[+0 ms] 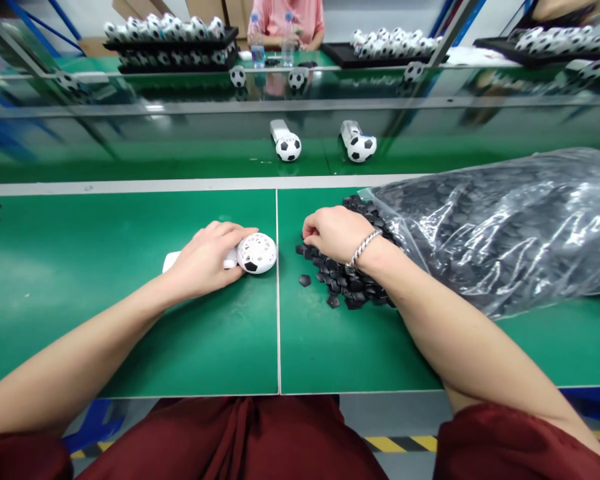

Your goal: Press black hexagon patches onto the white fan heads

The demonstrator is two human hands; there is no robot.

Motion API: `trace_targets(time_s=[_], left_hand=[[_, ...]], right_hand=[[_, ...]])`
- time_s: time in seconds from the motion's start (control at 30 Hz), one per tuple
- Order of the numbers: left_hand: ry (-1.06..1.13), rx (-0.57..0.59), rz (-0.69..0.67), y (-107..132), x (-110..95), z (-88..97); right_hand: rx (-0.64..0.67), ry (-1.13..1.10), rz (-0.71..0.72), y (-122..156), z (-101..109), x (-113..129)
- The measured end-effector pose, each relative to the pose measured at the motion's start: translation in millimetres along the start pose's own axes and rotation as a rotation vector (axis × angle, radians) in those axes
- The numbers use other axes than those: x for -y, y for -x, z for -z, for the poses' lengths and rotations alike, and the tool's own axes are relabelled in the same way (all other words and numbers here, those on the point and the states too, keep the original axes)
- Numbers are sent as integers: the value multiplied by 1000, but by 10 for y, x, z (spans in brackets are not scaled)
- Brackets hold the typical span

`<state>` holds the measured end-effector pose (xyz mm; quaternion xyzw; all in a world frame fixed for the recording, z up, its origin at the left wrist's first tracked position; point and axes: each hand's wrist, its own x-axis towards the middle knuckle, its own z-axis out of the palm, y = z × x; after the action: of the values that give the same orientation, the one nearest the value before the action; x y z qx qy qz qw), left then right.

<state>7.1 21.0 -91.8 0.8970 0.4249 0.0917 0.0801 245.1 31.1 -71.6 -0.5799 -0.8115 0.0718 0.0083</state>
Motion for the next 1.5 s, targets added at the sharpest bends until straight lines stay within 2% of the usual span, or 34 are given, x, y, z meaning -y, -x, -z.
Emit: trace_targets(time_s=[0.1,0.17,0.27,0.37,0.53,0.67,0.8,0.9,1.03,1.2,1.33,1.5], left_hand=[[-34,6,11,11,-32,1],[-46,20,13,19,-53,-3],[-54,7,9,20,-46,-21],[-54,-27,4,3,10,-38],[-2,-9,-49,-6,83,-7],[65,40,-82,21,49,33],[103,1,-24,26,-11,-2],[104,-38,2,21,-35,-50],[94,-69,16,21,-40,-84],[98,-99,28,21,-49,-93],[95,-112,38,15,-70,-99],[86,-129,43,11,-90,-106]], right_hand=[[53,27,19,-2,-61,47],[78,63,80,-6,-104,86],[59,154,223,0,-156,137],[29,250,301,16,-185,180],[20,316,287,18,-199,170],[-25,139,250,15,-148,122],[-102,-231,279,64,-39,198],[-100,-409,351,106,0,303],[-71,-469,397,115,-41,382],[-115,-533,456,85,-129,396],[-159,-632,414,65,-179,396],[-151,-697,389,54,-207,393]])
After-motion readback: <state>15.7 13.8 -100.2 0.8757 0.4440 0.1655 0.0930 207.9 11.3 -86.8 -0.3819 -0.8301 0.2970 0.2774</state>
